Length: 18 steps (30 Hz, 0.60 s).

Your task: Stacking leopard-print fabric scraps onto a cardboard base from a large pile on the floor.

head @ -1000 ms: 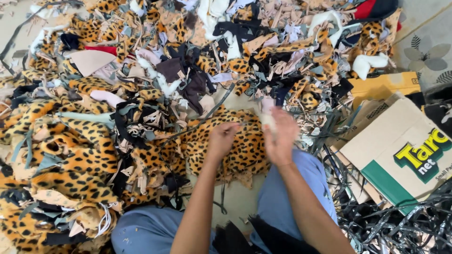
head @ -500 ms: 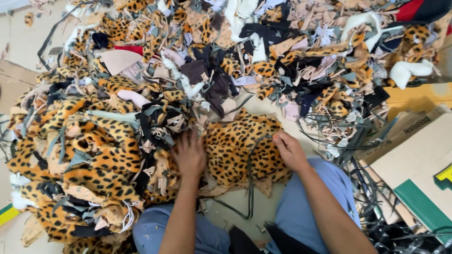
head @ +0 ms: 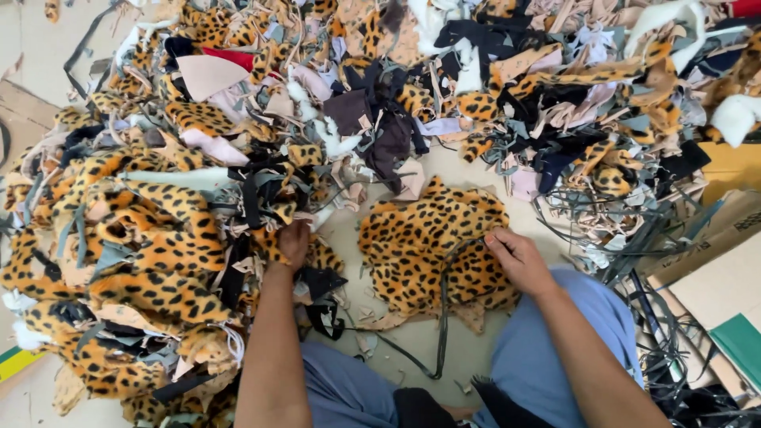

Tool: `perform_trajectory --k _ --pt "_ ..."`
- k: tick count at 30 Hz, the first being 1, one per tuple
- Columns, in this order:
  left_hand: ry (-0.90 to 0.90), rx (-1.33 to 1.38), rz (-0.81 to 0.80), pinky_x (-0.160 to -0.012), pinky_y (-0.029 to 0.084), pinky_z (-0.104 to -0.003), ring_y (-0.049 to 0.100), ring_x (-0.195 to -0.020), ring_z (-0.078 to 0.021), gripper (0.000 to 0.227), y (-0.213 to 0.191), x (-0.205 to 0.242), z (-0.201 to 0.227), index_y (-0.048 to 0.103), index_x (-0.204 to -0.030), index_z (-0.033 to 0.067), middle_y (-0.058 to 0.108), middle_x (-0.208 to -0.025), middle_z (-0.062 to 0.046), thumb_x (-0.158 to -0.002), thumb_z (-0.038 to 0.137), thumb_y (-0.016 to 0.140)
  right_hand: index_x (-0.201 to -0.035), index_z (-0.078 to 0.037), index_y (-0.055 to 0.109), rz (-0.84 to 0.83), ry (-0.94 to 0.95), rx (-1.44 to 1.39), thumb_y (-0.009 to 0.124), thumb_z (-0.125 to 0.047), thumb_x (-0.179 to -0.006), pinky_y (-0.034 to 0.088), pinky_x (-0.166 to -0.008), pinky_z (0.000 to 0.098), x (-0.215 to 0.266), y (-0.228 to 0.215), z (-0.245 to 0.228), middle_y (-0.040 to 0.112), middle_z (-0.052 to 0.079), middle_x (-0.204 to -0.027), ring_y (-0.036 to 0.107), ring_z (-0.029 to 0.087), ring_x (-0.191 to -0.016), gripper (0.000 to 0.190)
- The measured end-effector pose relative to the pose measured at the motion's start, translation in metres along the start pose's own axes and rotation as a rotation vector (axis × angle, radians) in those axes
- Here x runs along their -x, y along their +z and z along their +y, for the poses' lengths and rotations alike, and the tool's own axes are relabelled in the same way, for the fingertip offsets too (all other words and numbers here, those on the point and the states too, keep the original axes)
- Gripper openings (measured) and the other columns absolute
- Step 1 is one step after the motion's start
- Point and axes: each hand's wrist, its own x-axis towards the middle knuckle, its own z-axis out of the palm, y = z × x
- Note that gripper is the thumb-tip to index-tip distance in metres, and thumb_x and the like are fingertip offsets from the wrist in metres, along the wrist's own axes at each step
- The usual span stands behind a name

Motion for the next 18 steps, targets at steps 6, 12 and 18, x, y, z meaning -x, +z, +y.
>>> perform_trajectory --k 6,12,18 --pt "-0.272 -0.194 -0.518 -0.107 0.050 -0.051 0.059 -0.129 -0.0383 0.059 -0.131 -0.028 0.135 0.062 -0.140 0.0180 0.065 -0.137 -0.017 -0.090 0.049 0.066 -0.070 -0.007 0.059 -0.004 0.027 -0.044 0.055 -0.016 -0.107 0.044 -0.066 0.0330 -0.005 0.003 -0.019 0.044 0.004 -0.056 0.044 0.016 -0.063 0.038" --pt "-0.084 -0.367 -0.492 -0.088 0.060 -0.049 0.072 -0.108 -0.0304 0.030 -0.066 -0.049 0.206 0.080 -0.102 0.0326 0.078 -0.106 -0.001 -0.079 0.029 0.061 -0.074 -0.006 0.063 0.000 0.057 -0.078 0.056 -0.011 -0.105 0.046 -0.067 0.0321 -0.008 0.005 -0.024 0.044 0.003 -0.058 0.044 0.016 -0.063 0.032" --pt "0.096 -0.053 -0.454 -0.094 0.055 -0.053 0.068 -0.108 -0.0400 0.029 -0.026 -0.056 0.286 0.079 -0.099 0.0227 0.075 -0.105 -0.013 -0.080 0.027 0.056 -0.076 -0.002 0.076 -0.111 0.112 -0.226 0.063 -0.012 -0.100 0.045 -0.061 0.0321 -0.012 0.001 -0.019 0.054 0.006 -0.054 0.046 0.014 -0.058 0.029"
